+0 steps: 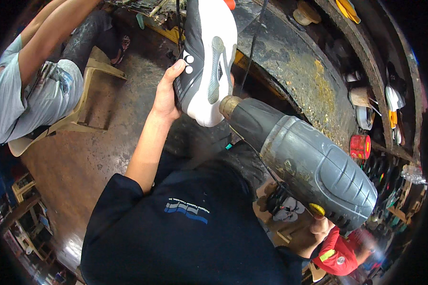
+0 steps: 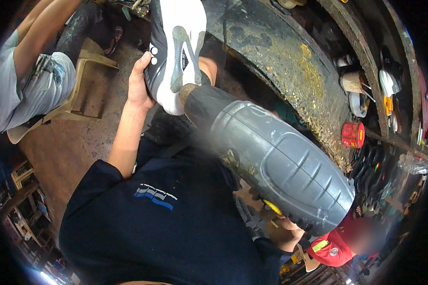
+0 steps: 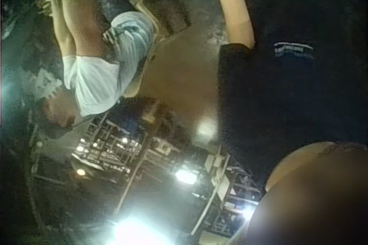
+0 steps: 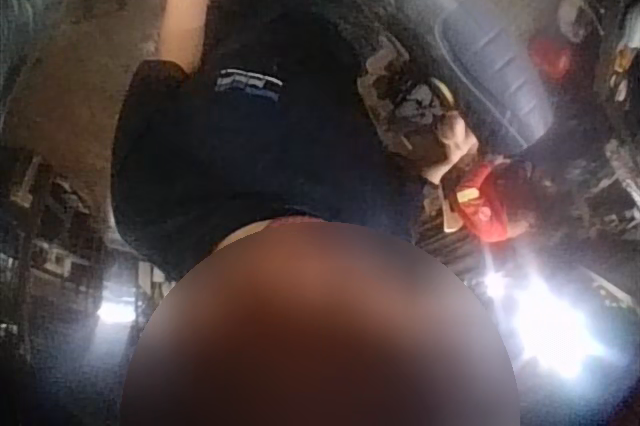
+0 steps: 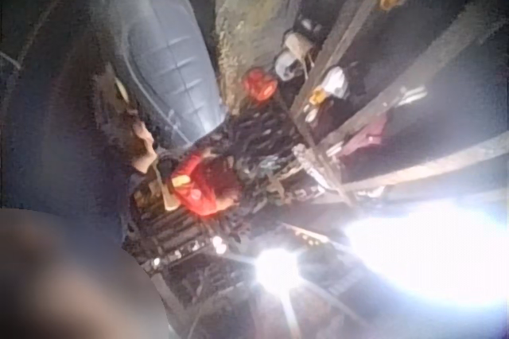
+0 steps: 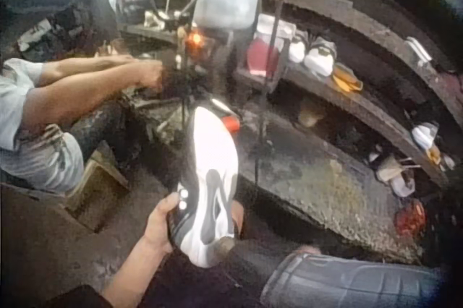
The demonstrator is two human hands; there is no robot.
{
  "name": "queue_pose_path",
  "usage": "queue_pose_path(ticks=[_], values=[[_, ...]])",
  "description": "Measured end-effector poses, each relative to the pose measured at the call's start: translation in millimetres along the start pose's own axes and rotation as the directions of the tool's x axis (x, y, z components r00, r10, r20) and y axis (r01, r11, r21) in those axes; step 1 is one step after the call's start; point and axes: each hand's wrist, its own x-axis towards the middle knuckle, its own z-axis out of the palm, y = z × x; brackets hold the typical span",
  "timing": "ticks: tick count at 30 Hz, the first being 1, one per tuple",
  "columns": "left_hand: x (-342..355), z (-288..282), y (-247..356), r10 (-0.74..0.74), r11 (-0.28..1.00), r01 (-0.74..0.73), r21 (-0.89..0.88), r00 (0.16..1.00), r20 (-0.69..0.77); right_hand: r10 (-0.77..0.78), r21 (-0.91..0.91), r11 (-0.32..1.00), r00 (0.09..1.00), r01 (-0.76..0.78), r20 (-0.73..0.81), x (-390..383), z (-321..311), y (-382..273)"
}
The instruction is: The person walks to a workbench, handles a small container, then uses a heat gun on the sole of a black and white athletic shoe. They rotate the shoe and inspect the sole and upper by hand after heating.
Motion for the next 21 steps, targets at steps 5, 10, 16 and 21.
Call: queue_pose_path(ticks=[5,10,16,21], values=[[-1.9,3.3,1.0,0.0,1.0,0.001,0.014,0.998,-0.057,-0.001,-0.002,1.0,1.0,0.001,0.006,0.8,3.0,-3.7],[0.3,4.1,0.7,-0.023,1.0,0.024,0.011,0.998,-0.053,-0.001,-0.002,1.0,1.0,0.001,0.007,0.7,4.6,-6.5],[6.5,6.2,-0.2,0.008,0.998,-0.005,0.062,0.999,-0.039,0.002,0.001,1.0,1.0,-0.002,0.008,0.8,5.2,-9.4],[8.2,10.1,1.4,0.006,1.0,-0.006,0.012,1.0,-0.007,0.013,0.013,1.0,1.0,-0.013,0.006,-0.5,10.9,-12.0]])
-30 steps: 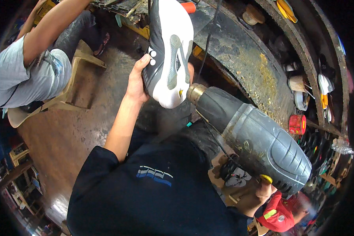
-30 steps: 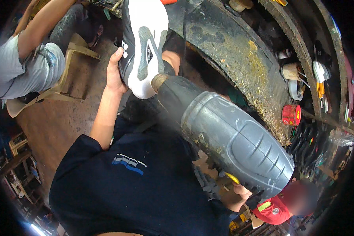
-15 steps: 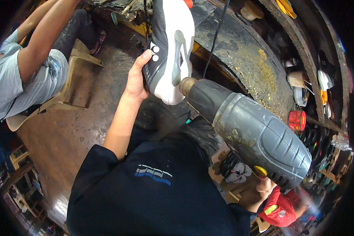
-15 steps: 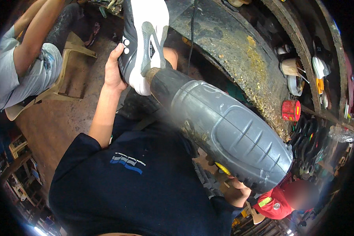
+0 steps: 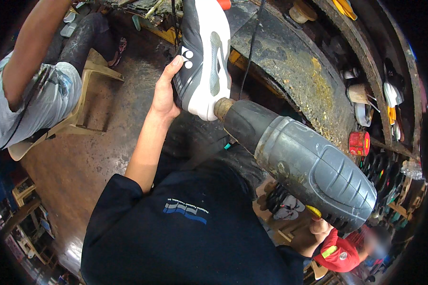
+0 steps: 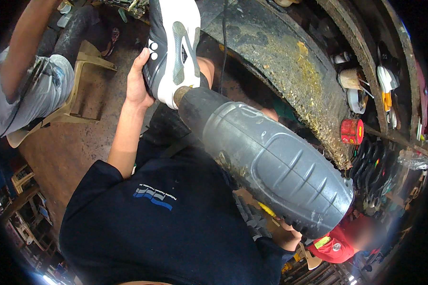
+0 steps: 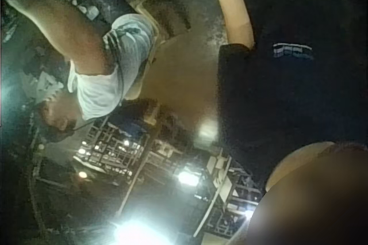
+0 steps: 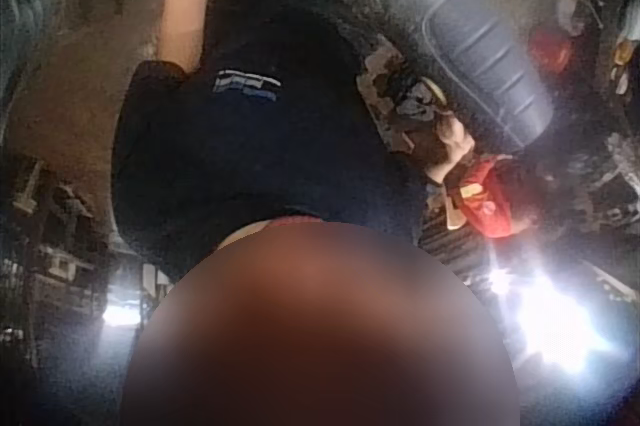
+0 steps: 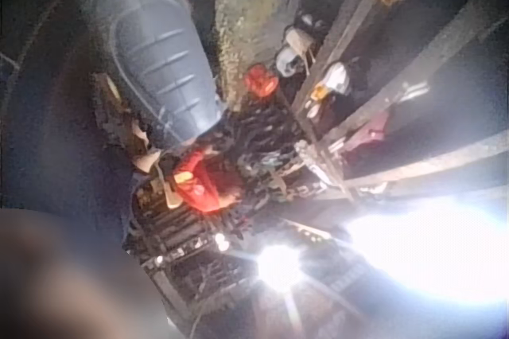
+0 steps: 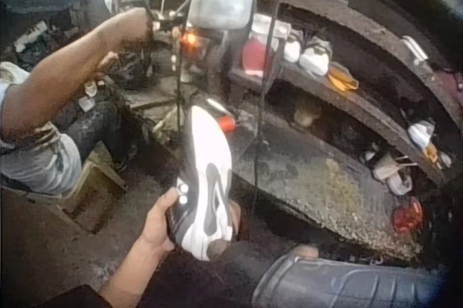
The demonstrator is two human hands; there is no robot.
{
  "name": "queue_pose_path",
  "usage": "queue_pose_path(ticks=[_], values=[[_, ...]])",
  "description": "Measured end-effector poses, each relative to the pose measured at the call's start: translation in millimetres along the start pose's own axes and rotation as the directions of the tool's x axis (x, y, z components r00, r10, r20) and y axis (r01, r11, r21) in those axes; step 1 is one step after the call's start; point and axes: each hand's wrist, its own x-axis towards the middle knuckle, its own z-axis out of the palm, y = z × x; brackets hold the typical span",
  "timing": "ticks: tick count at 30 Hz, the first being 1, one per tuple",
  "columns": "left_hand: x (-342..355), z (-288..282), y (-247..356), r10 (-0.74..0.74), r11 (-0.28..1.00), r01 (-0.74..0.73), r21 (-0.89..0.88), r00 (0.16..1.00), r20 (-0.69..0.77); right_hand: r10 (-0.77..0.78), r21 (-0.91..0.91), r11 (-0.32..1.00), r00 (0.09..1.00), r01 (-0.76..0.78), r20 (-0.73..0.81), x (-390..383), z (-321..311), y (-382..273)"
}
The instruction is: The person walks to a workbench, handles a small container, then uses a heat gun on the sole of a black and white athletic shoe. They rotate the shoe and inspect the sole and upper by hand after heating.
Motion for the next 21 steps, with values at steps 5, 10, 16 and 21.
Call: queue_pose_path(ticks=[5,10,16,21], values=[[-0.2,1.2,-1.7,0.011,1.0,-0.011,0.001,1.0,-0.022,0.007,0.016,1.0,1.0,-0.007,0.013,-2.2,10.4,2.1],[-0.3,0.7,-5.6,0.03,1.0,-0.031,-0.005,0.997,-0.077,0.013,0.032,0.999,1.0,-0.013,0.017,-4.3,13.5,3.1],[-1.6,7.4,-8.1,0.044,0.999,-0.047,-0.024,0.993,-0.112,0.017,0.036,0.999,1.0,-0.018,0.019,-7.9,12.1,4.4],[-3.7,14.7,-11.3,0.06,0.995,-0.07,-0.072,0.99,-0.128,0.022,0.04,0.999,1.0,-0.022,0.017,-9.4,14.8,6.1]])
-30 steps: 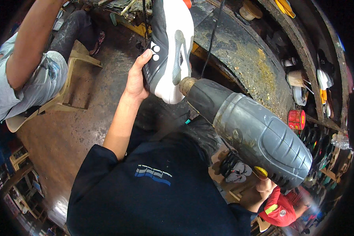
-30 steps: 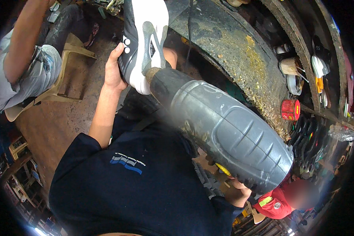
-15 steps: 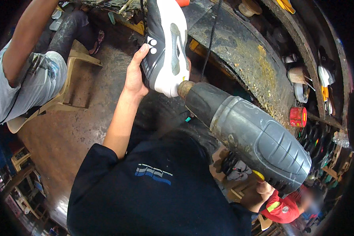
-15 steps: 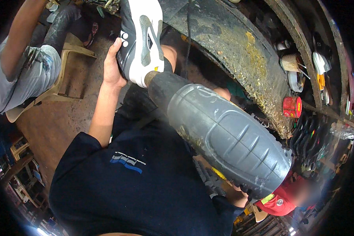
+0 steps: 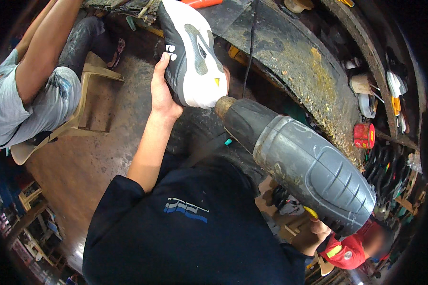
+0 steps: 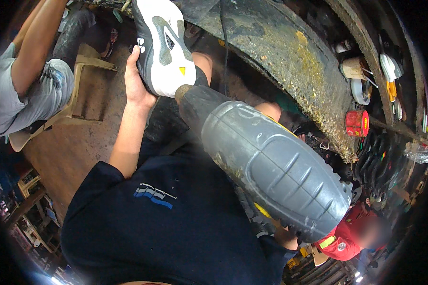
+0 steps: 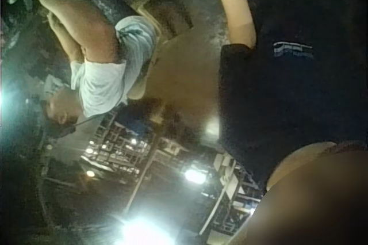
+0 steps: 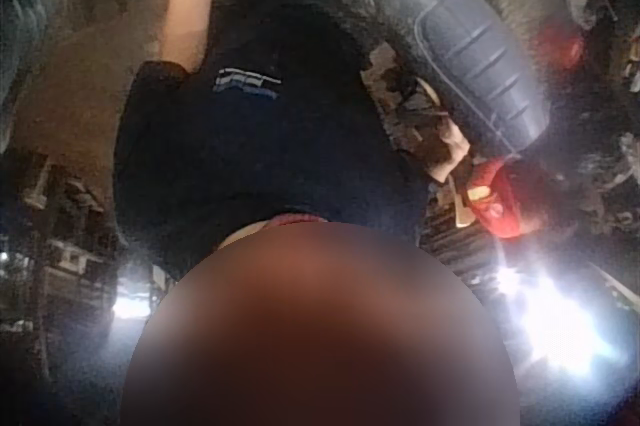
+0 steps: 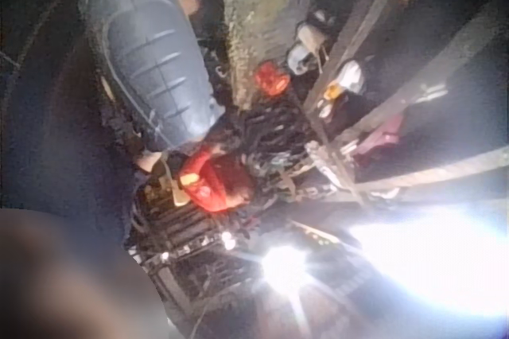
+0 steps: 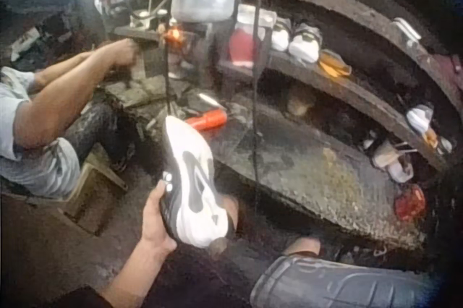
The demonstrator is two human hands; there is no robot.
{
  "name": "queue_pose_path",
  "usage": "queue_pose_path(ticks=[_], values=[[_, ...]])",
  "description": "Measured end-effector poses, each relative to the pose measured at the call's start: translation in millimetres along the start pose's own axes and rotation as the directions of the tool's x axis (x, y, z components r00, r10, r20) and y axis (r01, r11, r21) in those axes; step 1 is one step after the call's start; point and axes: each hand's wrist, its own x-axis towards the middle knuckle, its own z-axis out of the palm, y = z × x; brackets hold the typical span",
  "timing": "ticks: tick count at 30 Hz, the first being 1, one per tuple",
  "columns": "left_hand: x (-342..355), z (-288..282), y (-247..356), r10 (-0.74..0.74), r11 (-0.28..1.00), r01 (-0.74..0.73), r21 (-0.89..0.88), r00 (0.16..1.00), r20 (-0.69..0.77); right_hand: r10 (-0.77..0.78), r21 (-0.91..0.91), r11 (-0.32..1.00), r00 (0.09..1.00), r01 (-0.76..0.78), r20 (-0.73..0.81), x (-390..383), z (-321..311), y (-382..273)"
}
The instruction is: The person walks to a workbench, handles a small container, then uses a heat gun on the sole of a black and white athletic shoe. They rotate the shoe and inspect the sole and upper by hand after heating.
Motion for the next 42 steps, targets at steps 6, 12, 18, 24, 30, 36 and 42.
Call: queue_pose_path(ticks=[6,12,18,24,30,36,42], values=[[-2.1,-0.4,-5.6,0.005,1.0,-0.006,-0.017,0.999,-0.049,0.005,0.0,1.0,1.0,-0.005,0.011,-2.1,7.0,-1.0],[-0.6,-7.2,-8.4,-0.027,0.998,0.024,-0.054,0.999,-0.046,0.008,-0.015,1.0,1.0,-0.008,0.005,-10.8,1.3,-0.5],[-1.9,-10.2,-10.7,-0.012,0.995,0.011,-0.102,1.0,-0.013,0.05,-0.048,0.998,0.999,-0.05,-0.019,-22.4,-36.2,3.5],[-2.4,-11.9,-10.2,-0.027,0.992,0.032,-0.123,0.999,0.041,0.069,-0.063,0.996,0.998,-0.07,-0.016,-25.8,-43.0,14.0],[-3.3,-16.7,-10.3,-0.048,0.985,0.063,-0.164,0.995,0.09,0.081,-0.077,0.994,0.997,-0.082,-0.01,-23.7,-38.6,15.8],[-7.1,-20.9,-6.3,-0.102,0.98,0.127,-0.155,0.981,0.164,0.083,-0.087,0.993,0.996,-0.084,-0.016,-21.9,-38.1,17.7],[-9.4,-23.1,-6.1,-0.115,0.981,0.139,-0.133,0.978,0.172,0.083,-0.09,0.992,0.996,-0.085,-0.018,-18.6,-37.8,17.0]])
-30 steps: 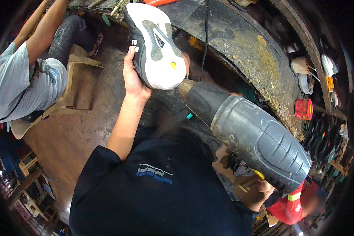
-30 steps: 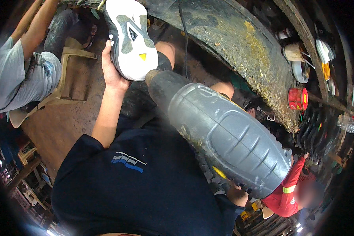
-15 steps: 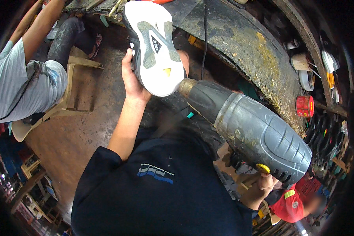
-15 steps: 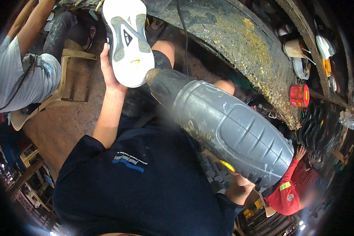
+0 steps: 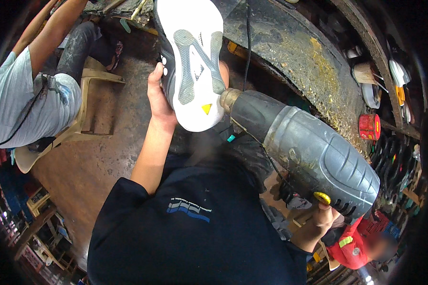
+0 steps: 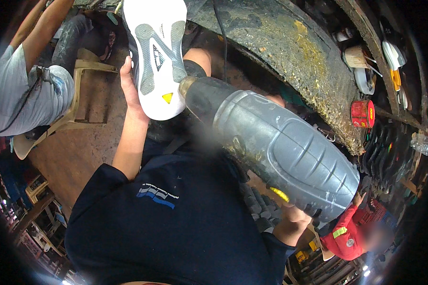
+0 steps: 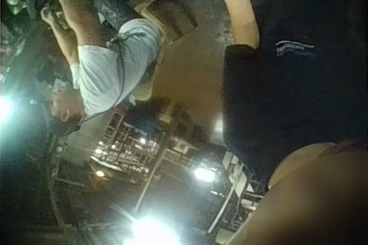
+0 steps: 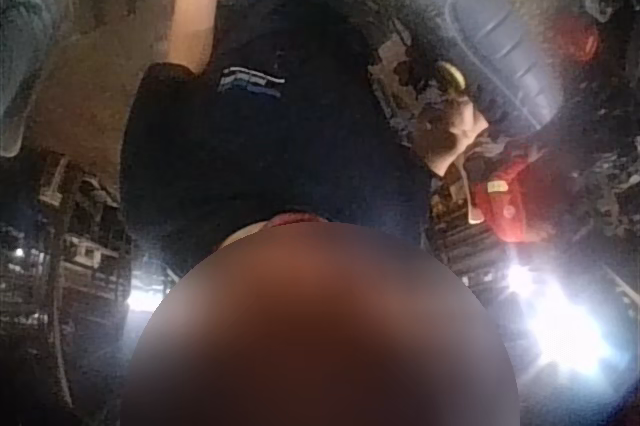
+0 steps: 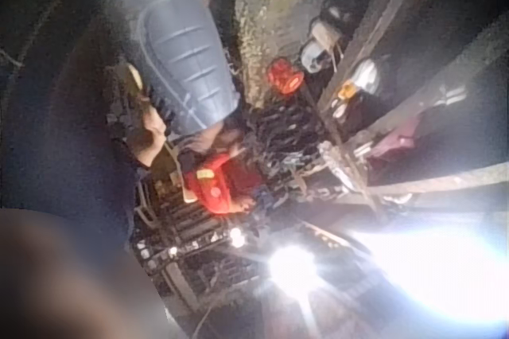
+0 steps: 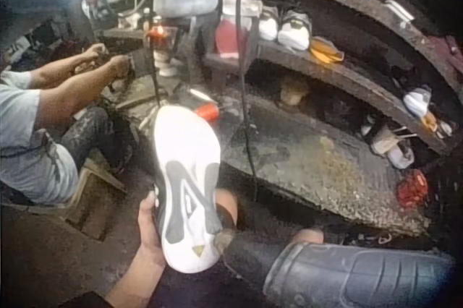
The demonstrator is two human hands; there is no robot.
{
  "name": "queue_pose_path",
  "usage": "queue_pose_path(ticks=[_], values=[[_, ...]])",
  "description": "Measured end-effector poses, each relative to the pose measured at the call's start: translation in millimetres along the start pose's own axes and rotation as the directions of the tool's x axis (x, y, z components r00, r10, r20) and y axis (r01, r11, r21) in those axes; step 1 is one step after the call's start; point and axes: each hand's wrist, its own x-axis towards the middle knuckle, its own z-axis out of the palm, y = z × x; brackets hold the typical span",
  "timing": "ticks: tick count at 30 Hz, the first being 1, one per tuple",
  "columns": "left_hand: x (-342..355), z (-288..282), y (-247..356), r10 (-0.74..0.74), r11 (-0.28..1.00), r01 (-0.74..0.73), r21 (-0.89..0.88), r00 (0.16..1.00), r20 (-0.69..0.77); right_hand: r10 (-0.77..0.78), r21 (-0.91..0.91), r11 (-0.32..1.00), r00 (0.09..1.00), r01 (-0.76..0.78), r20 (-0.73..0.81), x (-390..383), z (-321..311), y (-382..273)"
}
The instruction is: The person walks to a workbench, handles a small container, then uses a heat gun on the sole of a black and white athletic shoe. They rotate the shoe and inspect the sole and upper by hand after heating.
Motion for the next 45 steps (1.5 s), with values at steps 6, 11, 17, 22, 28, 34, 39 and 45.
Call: queue_pose_path(ticks=[6,11,17,22,28,34,39,45], values=[[-0.8,0.2,0.7,0.002,1.0,-0.002,0.01,1.0,-0.005,0.001,-0.004,1.0,1.0,-0.001,-0.004,0.8,-0.8,-1.0],[-0.5,2.2,0.0,0.035,0.996,-0.035,0.08,0.999,0.002,0.001,-0.007,1.0,1.0,-0.001,-0.006,1.8,-2.8,-1.7],[-0.2,5.4,-0.7,0.039,0.992,-0.032,0.118,0.997,-0.062,0.0,-0.008,1.0,1.0,0.0,-0.015,2.1,-4.4,-2.0],[4.4,6.8,2.8,0.074,0.985,-0.054,0.163,0.991,-0.116,0.002,-0.013,1.0,1.0,-0.002,-0.022,-3.9,-9.5,-2.8],[10.8,7.1,6.4,0.111,0.976,-0.092,0.199,0.99,-0.086,0.012,-0.017,1.0,0.999,-0.013,-0.042,-18.2,-16.0,-5.9],[7.9,9.8,6.2,0.091,0.985,-0.086,0.151,0.995,-0.03,0.011,-0.019,1.0,0.999,-0.012,-0.05,-22.8,-12.0,-3.8],[4.6,1.3,8.4,0.055,0.976,-0.053,0.211,0.998,-0.003,0.004,-0.02,1.0,0.999,-0.005,-0.052,-17.1,-6.1,-1.9],[3.8,-22.8,6.4,-0.042,0.983,0.027,0.181,0.996,0.08,-0.023,-0.03,0.999,0.998,0.021,-0.066,-7.9,-5.6,-1.7]])
